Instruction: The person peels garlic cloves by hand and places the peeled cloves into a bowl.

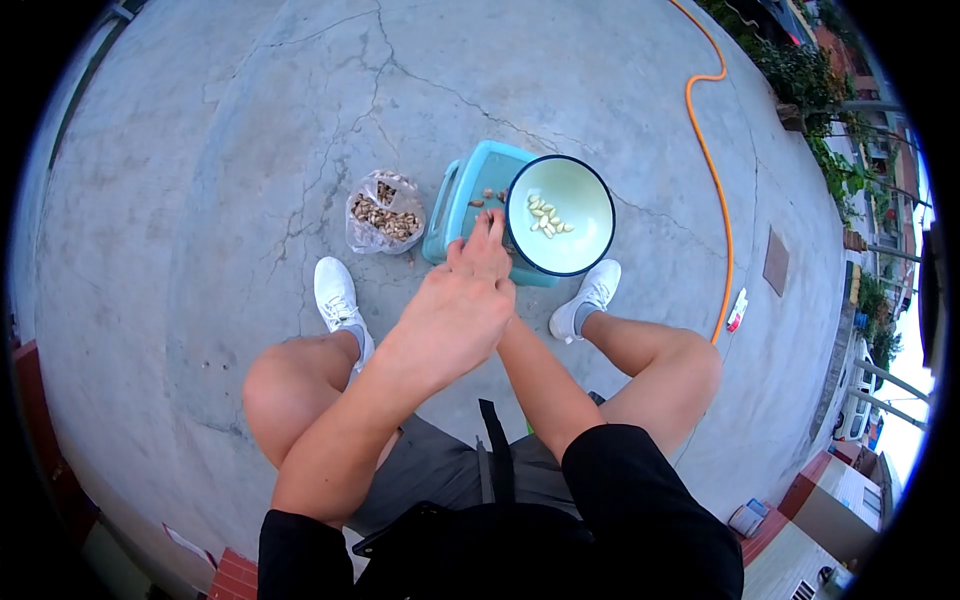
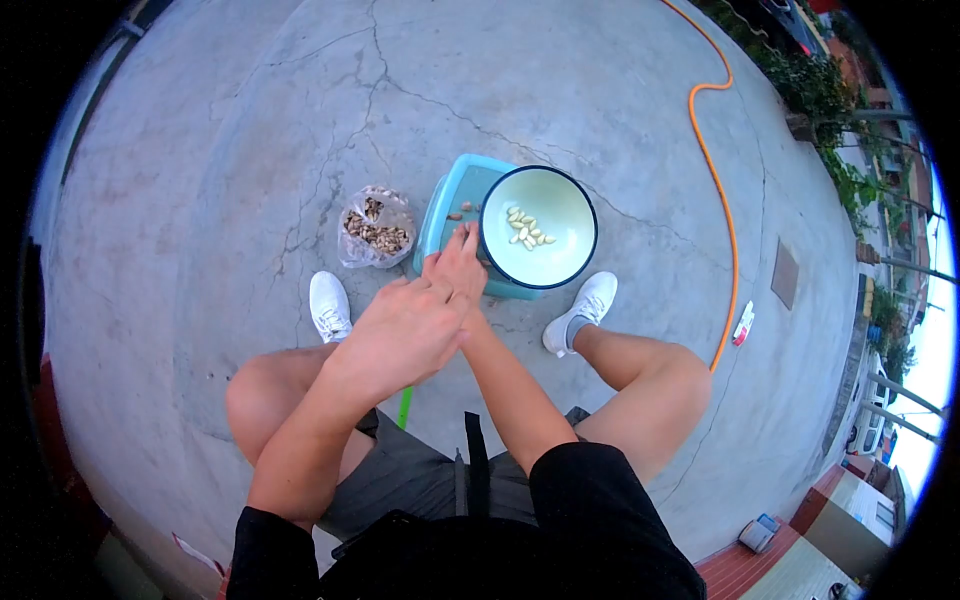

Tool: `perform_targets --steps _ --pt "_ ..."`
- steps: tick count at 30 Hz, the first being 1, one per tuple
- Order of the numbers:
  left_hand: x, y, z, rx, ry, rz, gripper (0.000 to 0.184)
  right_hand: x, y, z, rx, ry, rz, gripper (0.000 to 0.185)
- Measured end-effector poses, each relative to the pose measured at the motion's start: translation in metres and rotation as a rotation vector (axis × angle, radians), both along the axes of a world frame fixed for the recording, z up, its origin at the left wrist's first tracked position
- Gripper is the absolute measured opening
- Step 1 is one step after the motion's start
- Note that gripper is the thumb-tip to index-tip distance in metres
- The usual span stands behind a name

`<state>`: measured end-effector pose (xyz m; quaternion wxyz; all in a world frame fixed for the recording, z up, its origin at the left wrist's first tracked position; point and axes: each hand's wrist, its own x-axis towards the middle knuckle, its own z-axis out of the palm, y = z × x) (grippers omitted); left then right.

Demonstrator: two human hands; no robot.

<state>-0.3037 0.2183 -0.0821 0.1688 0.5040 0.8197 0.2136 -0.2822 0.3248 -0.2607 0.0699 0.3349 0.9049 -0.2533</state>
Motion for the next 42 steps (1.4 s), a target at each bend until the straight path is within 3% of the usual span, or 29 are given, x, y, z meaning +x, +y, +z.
perform_targets --steps 11,18,20,21,23,24,27,29,33,35,42 --pt "-0.005 0.003 -0.002 -0.033 0.004 -0.002 0.036 0.035 -0.011 -0.031 -0.027 0.596 0.067 0.043" --pt "-0.01 0.008 0.0 -0.011 -0.044 0.063 0.027 0.044 -0.001 0.008 -0.113 0.791 0.049 0.028" --pt "-0.012 0.01 0.001 0.035 -0.074 0.154 0.021 0.046 0.006 0.039 -0.529 0.925 -0.088 0.02" --pt "-0.014 0.011 0.001 0.042 -0.069 0.143 0.021 0.044 0.014 0.047 -0.519 0.932 -0.093 0.02" --pt "-0.016 0.015 0.002 0.186 -0.041 0.229 0.018 0.04 0.038 0.064 -0.816 0.708 -0.243 0.015" --pt "-0.016 0.017 0.003 0.19 -0.039 0.219 0.018 0.04 0.05 0.082 -0.893 0.743 -0.265 0.013" --pt "-0.013 0.024 0.007 0.325 -0.179 0.337 0.023 0.051 0.094 0.135 -1.113 0.638 -0.149 0.015" --pt "-0.009 0.028 0.007 0.437 -0.484 0.397 0.027 0.06 0.112 0.162 -1.159 0.628 -0.112 0.014" --pt "0.005 0.039 0.004 0.557 -0.72 0.374 0.025 0.077 0.127 0.175 -1.341 0.63 -0.136 0.013" --pt "0.01 0.043 0.008 0.573 -1.02 0.391 0.021 0.082 0.128 0.174 -1.425 0.65 -0.128 0.013" --pt "0.02 0.052 0.0 0.633 -1.168 0.425 0.014 0.091 0.128 0.173 -1.485 0.538 -0.096 0.013"
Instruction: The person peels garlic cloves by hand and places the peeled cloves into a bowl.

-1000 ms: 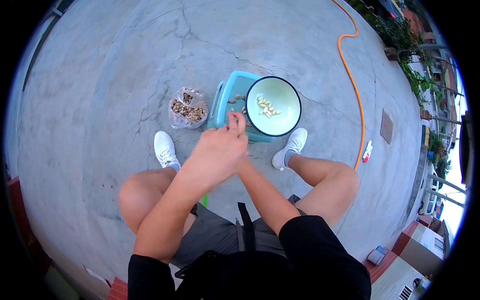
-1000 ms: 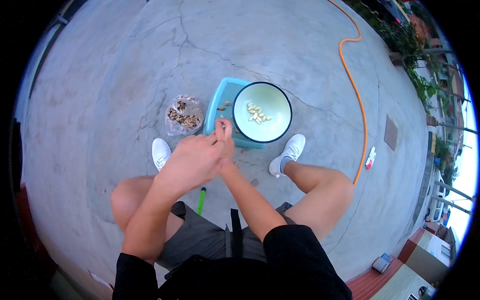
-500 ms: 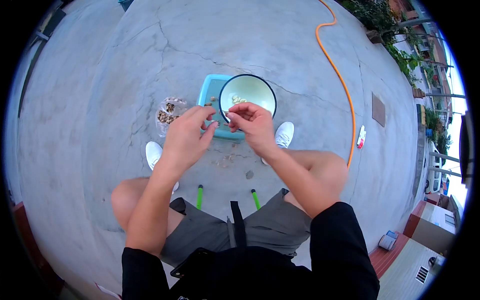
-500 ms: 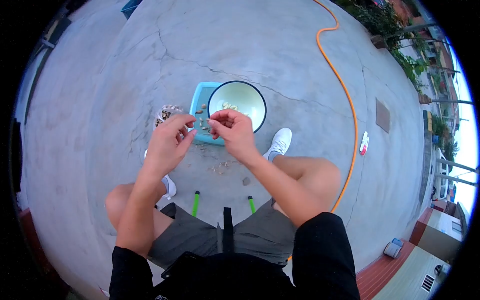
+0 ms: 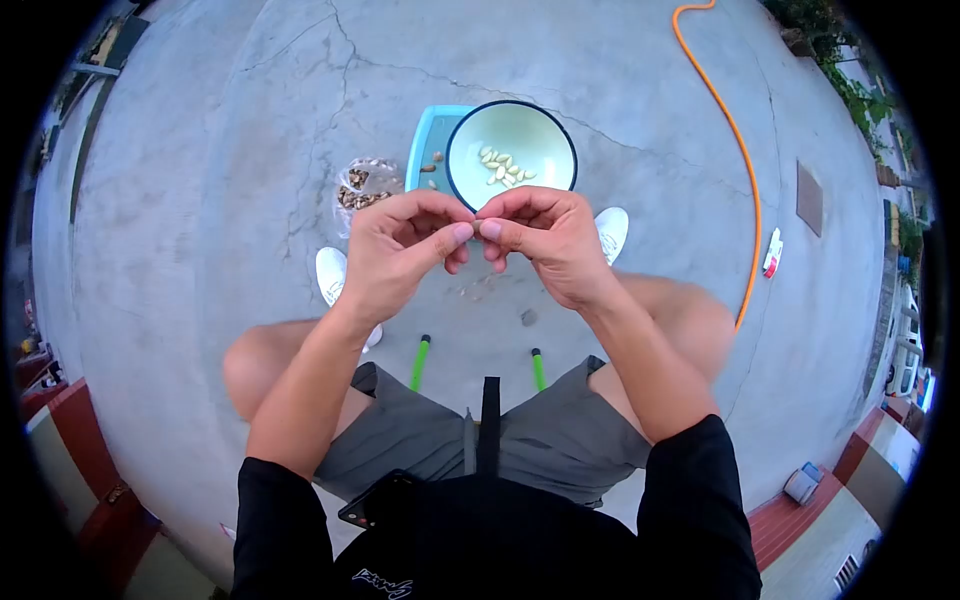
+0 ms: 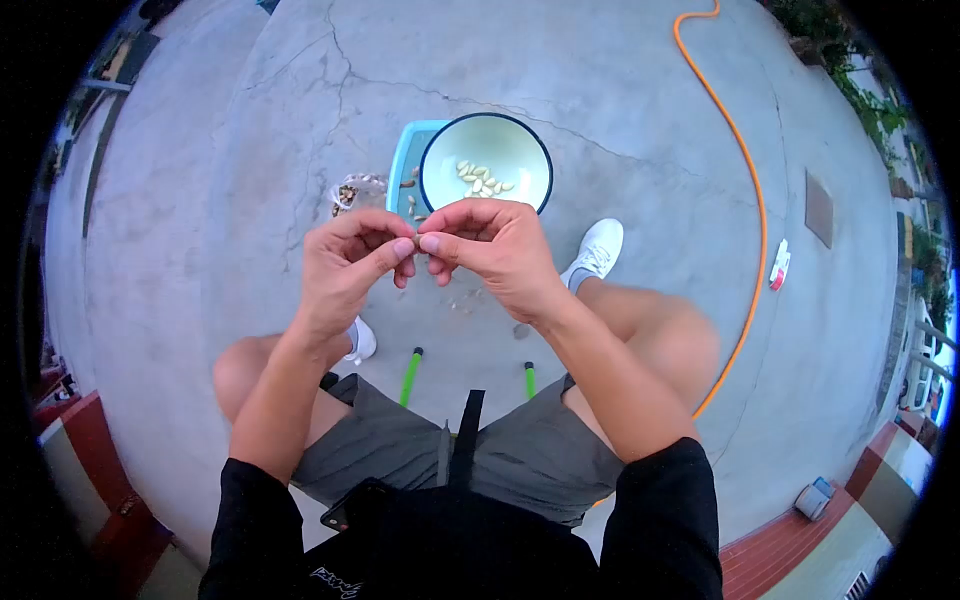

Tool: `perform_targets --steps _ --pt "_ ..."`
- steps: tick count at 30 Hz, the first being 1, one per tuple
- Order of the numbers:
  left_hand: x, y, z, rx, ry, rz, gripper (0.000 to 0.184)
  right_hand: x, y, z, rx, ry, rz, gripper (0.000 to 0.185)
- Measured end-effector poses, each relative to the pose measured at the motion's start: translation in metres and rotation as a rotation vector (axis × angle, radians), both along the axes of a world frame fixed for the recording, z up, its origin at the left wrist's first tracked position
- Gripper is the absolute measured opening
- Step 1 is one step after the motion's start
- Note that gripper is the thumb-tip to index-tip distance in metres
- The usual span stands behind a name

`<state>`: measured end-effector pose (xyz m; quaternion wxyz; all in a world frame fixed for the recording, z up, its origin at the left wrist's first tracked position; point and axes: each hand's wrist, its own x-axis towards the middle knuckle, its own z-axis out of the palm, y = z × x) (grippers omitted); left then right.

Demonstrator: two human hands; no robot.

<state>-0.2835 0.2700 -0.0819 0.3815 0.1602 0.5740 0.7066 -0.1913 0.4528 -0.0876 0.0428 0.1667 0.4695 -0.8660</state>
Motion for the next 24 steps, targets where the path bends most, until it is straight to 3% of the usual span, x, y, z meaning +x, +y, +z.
perform_targets --steps 14,24 --pt "0.006 0.0 -0.005 0.109 -0.102 0.069 0.002 0.004 -0.007 0.002 0.037 0.069 -0.051 0.009" --pt "0.001 -0.01 -0.009 0.217 -0.303 -0.023 0.008 0.007 -0.016 0.002 0.17 0.267 -0.047 0.007"
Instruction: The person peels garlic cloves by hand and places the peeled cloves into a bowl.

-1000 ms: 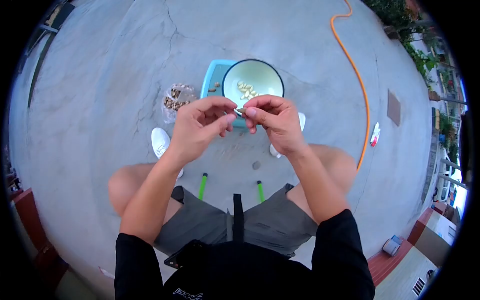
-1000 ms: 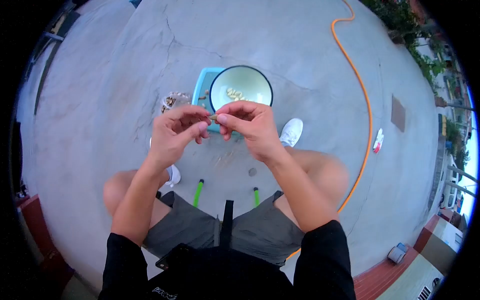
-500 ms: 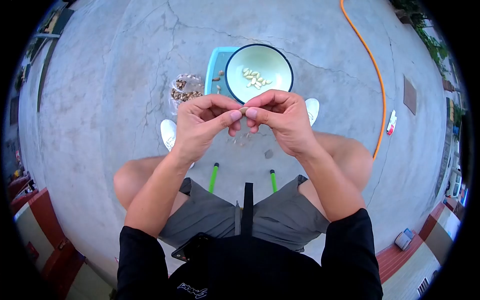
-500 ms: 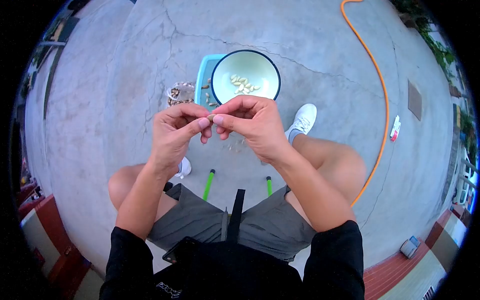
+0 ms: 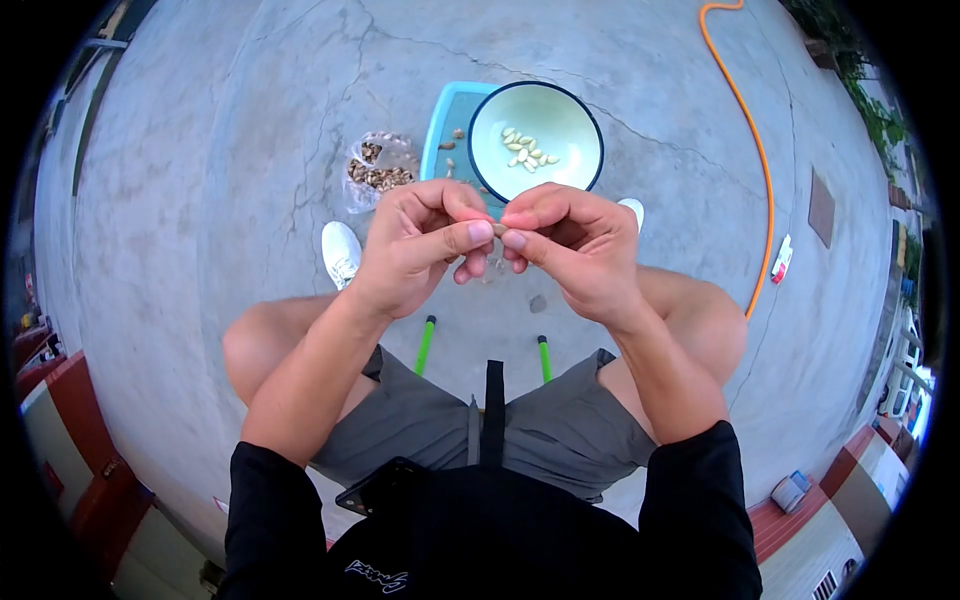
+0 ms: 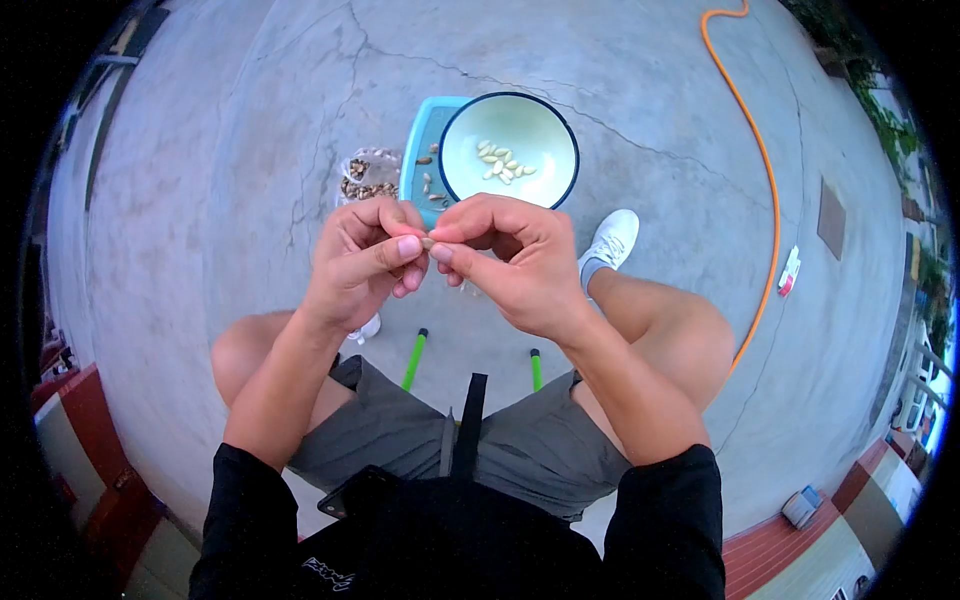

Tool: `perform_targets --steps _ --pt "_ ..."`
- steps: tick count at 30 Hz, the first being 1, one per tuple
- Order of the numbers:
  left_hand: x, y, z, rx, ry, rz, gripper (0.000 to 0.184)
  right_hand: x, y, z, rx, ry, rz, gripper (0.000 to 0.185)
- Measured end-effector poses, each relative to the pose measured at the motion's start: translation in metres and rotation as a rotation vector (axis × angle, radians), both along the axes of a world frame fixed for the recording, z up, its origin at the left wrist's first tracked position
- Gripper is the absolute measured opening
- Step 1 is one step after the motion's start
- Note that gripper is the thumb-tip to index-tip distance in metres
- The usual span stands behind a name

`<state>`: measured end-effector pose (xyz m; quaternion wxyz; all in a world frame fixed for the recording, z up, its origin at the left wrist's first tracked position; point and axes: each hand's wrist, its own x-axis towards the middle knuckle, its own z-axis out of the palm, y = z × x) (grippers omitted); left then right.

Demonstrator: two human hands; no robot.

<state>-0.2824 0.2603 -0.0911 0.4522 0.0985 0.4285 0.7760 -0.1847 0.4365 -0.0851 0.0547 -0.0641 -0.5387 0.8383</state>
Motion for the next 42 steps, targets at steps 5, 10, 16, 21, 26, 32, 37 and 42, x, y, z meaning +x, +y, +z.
perform_targets --steps 5,10,16,21,26,32,37,42 --pt "0.002 -0.001 0.002 0.043 -0.173 -0.047 0.008 -0.002 0.005 0.005 -0.046 -0.024 0.021 0.007" --pt "0.002 0.001 0.01 -0.006 -0.047 0.02 0.01 -0.003 0.006 0.007 -0.186 -0.124 0.019 0.009" --pt "0.003 0.0 0.01 -0.075 0.129 0.045 0.01 -0.002 0.007 0.004 -0.256 -0.199 0.036 0.01" --pt "0.004 -0.002 0.012 -0.095 0.191 0.063 0.009 -0.003 0.006 0.004 -0.288 -0.221 0.042 0.011" --pt "0.001 -0.006 0.011 -0.079 0.173 0.037 0.009 -0.003 0.006 0.002 -0.274 -0.201 0.094 0.013" --pt "0.002 -0.006 0.01 -0.028 0.109 0.014 0.01 -0.002 0.009 0.001 -0.319 -0.207 0.158 0.014" --pt "0.003 -0.006 0.009 0.002 0.091 0.004 0.01 -0.002 0.01 0.002 -0.385 -0.219 0.194 0.014" --pt "0.005 -0.007 0.008 0.008 0.026 -0.01 0.009 -0.001 0.008 -0.001 -0.438 -0.193 0.201 0.015"
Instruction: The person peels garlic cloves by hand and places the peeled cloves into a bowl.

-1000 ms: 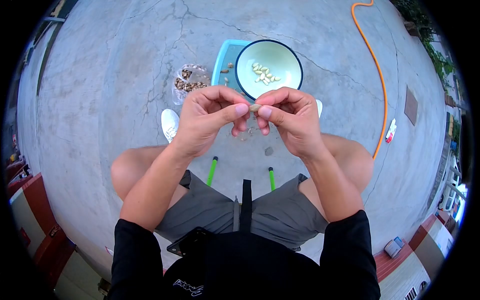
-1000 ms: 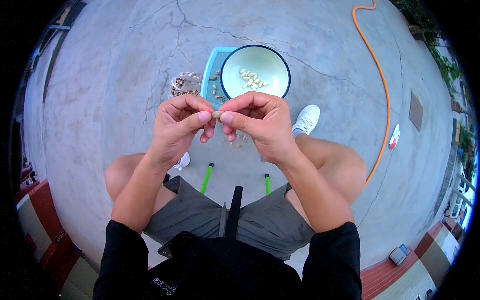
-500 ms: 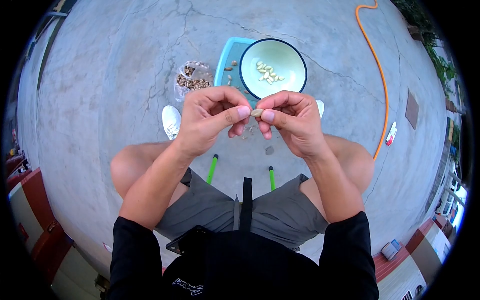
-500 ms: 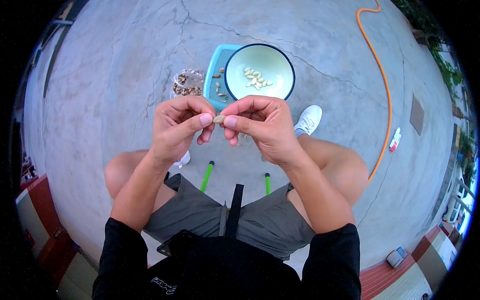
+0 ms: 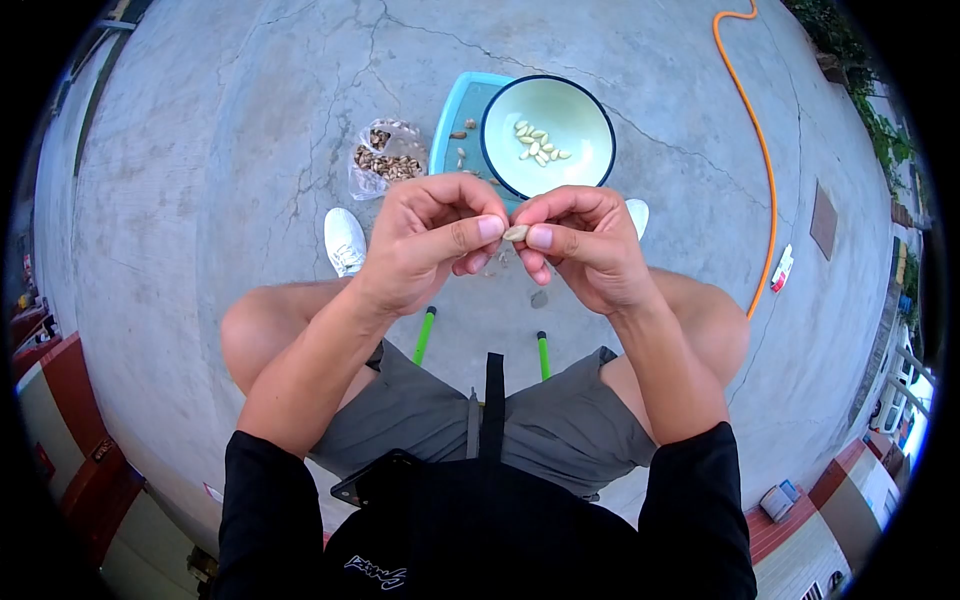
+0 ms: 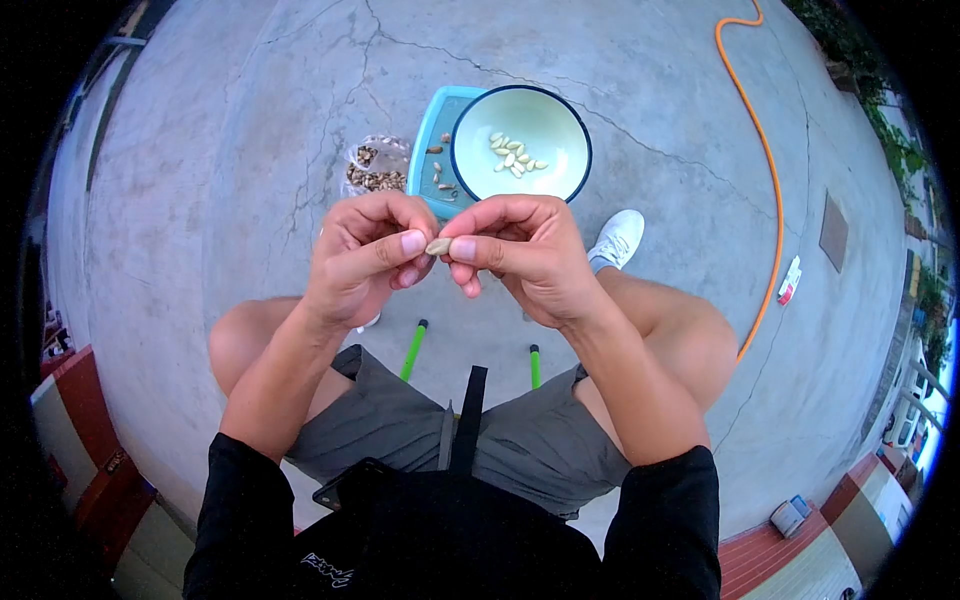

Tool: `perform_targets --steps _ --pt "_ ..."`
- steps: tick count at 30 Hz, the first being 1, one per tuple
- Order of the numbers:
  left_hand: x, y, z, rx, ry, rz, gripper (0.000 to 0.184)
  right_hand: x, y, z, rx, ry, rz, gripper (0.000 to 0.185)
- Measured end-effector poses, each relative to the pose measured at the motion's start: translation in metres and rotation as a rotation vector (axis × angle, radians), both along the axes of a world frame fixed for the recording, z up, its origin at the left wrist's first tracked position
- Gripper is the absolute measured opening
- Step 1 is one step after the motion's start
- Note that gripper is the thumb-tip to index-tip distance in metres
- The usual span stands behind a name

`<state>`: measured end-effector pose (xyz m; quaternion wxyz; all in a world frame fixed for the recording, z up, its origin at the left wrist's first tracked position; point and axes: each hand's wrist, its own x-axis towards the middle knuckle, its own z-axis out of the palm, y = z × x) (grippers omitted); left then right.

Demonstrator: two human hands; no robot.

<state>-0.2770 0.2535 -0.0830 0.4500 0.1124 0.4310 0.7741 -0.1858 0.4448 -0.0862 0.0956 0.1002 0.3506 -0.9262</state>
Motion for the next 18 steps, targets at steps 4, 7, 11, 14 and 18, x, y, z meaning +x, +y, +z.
perform_targets --steps 4,7,11,14,18 --pt "0.002 0.001 -0.004 0.036 -0.055 -0.007 0.009 0.001 0.0 -0.002 0.013 0.019 -0.003 0.015" --pt "0.003 0.003 -0.004 0.014 -0.054 -0.009 0.01 0.0 -0.002 0.0 0.107 0.019 -0.055 0.016" --pt "0.004 0.005 0.0 -0.136 0.058 0.033 0.01 -0.002 -0.007 0.001 0.217 0.007 -0.148 0.018" --pt "0.008 0.009 0.002 -0.178 0.183 0.086 0.009 -0.001 -0.01 0.0 0.278 0.002 -0.2 0.02" --pt "0.012 0.011 0.001 -0.259 0.315 0.115 0.008 0.001 -0.018 -0.001 0.367 0.057 -0.232 0.022"
